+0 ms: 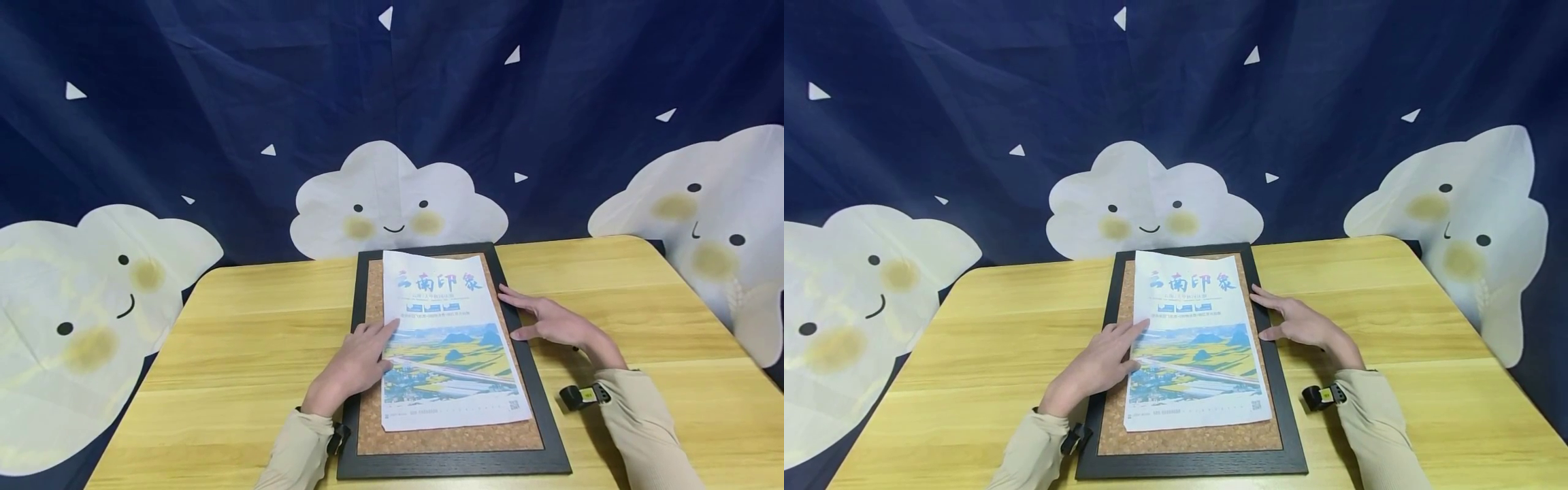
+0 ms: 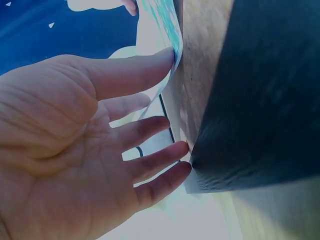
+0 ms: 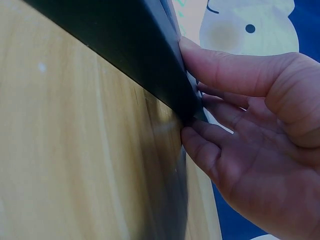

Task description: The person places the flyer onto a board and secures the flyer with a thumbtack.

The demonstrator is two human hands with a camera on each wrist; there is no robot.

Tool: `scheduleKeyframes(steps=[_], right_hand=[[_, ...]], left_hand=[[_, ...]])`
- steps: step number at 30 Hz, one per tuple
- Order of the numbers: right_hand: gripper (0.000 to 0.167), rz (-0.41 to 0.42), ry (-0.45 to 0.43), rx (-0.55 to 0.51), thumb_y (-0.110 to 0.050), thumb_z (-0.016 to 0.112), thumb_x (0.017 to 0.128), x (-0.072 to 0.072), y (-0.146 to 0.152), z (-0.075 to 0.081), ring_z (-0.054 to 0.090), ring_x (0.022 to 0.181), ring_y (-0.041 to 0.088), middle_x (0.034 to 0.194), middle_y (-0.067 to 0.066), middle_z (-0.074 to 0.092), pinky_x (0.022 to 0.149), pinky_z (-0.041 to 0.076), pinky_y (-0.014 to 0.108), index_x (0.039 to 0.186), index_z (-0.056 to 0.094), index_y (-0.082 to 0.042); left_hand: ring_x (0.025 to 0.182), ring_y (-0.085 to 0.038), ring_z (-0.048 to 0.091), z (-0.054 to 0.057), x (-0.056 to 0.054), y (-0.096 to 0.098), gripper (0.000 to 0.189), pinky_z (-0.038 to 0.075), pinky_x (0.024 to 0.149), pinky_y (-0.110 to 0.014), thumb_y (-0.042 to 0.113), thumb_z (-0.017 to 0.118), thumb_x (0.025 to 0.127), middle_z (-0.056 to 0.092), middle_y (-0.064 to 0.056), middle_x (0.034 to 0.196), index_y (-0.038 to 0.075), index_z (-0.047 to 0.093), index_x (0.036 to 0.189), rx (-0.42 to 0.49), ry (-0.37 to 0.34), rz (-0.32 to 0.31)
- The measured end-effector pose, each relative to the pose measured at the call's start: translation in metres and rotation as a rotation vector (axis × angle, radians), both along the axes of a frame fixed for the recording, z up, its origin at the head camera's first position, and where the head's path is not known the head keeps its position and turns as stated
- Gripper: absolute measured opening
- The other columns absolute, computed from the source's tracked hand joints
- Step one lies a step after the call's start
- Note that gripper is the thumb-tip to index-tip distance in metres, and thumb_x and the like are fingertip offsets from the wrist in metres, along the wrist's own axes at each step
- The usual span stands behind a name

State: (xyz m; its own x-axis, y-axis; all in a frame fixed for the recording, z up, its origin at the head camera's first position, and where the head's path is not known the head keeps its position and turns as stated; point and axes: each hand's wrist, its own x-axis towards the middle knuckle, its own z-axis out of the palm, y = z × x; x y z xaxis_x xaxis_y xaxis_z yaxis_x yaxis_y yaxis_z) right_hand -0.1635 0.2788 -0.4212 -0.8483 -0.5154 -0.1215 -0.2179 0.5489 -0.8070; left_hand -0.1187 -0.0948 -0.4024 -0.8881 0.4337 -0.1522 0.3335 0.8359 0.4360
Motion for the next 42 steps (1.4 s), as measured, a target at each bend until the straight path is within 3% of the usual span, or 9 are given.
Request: scheduleKeyframes(steps=[16,28,35,42], right_hand=[[0.084,-0.004,-0.001,-0.004,-0.014,0.078,0.091,-0.0001,-0.0003,0.0002,0.010,0.152,0.054,0.168,0.029,0.015,0.116,0.020,0.070,0.157,0.032,0.009],[0.084,-0.001,-0.005,-0.003,-0.012,0.078,0.090,-0.0007,0.0005,-0.0017,0.010,0.152,0.054,0.168,0.029,0.015,0.116,0.021,0.069,0.157,0.032,0.009],[0.084,-0.002,-0.001,-0.003,-0.013,0.078,0.090,0.0000,0.0006,-0.0010,0.009,0.152,0.054,0.168,0.029,0.015,0.116,0.021,0.070,0.157,0.032,0.009],[0.083,-0.003,-0.008,-0.010,-0.012,0.078,0.091,0.0003,-0.0005,-0.0001,0.009,0.152,0.054,0.168,0.028,0.014,0.116,0.021,0.069,0.157,0.032,0.008]], left_hand=[[0.152,-0.041,0.028,0.0014,0.0001,-0.0008,0.070,0.032,0.117,-0.058,0.011,0.070,0.098,0.011,-0.021,0.171,0.004,0.038,0.160,0.019,-0.041,0.046],[0.155,-0.043,0.018,0.0042,0.0039,-0.0018,0.069,0.028,0.119,-0.059,0.014,0.070,0.099,0.014,-0.026,0.169,0.002,0.039,0.159,0.058,-0.111,0.016],[0.156,-0.045,0.011,0.0051,0.0044,0.0007,0.084,0.028,0.119,-0.060,0.029,0.079,0.092,0.009,-0.029,0.169,0.002,0.037,0.160,0.024,-0.173,0.005],[0.156,-0.045,0.012,0.0052,0.0058,0.0011,0.086,0.028,0.118,-0.060,0.030,0.081,0.091,0.011,-0.026,0.170,0.002,0.038,0.159,0.004,-0.161,-0.004]])
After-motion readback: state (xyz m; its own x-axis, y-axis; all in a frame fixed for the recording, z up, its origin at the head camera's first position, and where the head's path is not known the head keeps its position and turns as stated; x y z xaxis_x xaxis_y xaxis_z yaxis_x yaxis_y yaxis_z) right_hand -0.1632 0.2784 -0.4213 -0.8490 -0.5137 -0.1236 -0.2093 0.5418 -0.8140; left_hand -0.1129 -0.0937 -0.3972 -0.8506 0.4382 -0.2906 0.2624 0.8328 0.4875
